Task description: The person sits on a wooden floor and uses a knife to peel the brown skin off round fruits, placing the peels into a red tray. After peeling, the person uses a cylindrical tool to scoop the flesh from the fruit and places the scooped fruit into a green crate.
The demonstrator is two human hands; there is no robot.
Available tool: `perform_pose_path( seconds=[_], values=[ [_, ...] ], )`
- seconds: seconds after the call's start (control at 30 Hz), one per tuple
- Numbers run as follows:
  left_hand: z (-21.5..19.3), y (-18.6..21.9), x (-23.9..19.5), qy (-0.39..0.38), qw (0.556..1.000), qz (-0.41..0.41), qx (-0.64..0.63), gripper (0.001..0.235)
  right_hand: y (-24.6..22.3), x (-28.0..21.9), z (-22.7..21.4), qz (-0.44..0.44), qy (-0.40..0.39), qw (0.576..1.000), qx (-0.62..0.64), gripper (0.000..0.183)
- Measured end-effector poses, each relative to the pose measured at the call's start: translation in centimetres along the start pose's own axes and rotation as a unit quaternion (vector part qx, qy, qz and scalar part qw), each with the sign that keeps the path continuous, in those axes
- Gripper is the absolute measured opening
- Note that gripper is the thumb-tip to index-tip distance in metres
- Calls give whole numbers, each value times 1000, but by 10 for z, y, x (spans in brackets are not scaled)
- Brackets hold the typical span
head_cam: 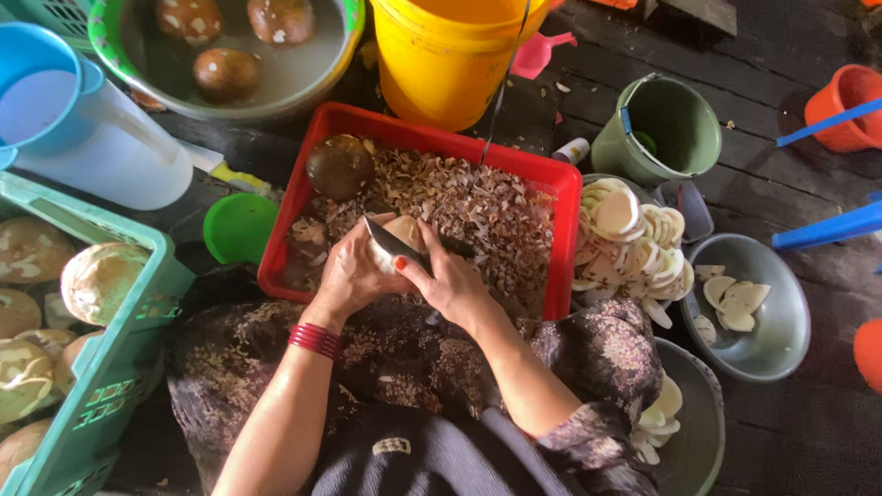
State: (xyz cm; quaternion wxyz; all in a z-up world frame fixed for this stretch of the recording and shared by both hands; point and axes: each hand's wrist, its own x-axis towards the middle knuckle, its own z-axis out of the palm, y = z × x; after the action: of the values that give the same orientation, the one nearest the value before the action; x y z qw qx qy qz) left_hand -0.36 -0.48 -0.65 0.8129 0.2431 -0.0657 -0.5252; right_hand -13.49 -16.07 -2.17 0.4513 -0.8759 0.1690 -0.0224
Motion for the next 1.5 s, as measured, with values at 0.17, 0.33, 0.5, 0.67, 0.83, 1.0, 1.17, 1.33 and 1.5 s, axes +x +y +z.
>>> perform_pose_path(
  seconds=[0.17,0.33,0.5,0.67,0.83,1.0,1.17,1.33,1.5],
  values=[
    [2,3,3,64,873,87,476,96,-14,14,10,128,-29,989,-73,112],
    [11,1,3,89,695,151,698,90,6,29,9,140,-18,990,15,109],
    [19,-9,-1,32,606,211,766,94,30,44,5,80,-47,959,269,103],
    [19,-2,-1,107,673,119,722,91,31,25,14,94,-36,978,186,104],
    [24,3,1,84,661,140,733,88,33,21,18,207,-78,971,90,101],
    [32,-1,-11,235,632,32,738,98,29,23,11,84,26,970,225,96],
    [15,0,-17,128,665,173,715,123,14,3,-4,230,-79,908,341,87],
    [1,-7,-8,87,667,224,706,109,-15,-10,9,-169,40,981,91,89],
    [0,-9,-11,95,645,258,713,89,-28,-25,17,58,-23,979,-193,104]
  ],
)
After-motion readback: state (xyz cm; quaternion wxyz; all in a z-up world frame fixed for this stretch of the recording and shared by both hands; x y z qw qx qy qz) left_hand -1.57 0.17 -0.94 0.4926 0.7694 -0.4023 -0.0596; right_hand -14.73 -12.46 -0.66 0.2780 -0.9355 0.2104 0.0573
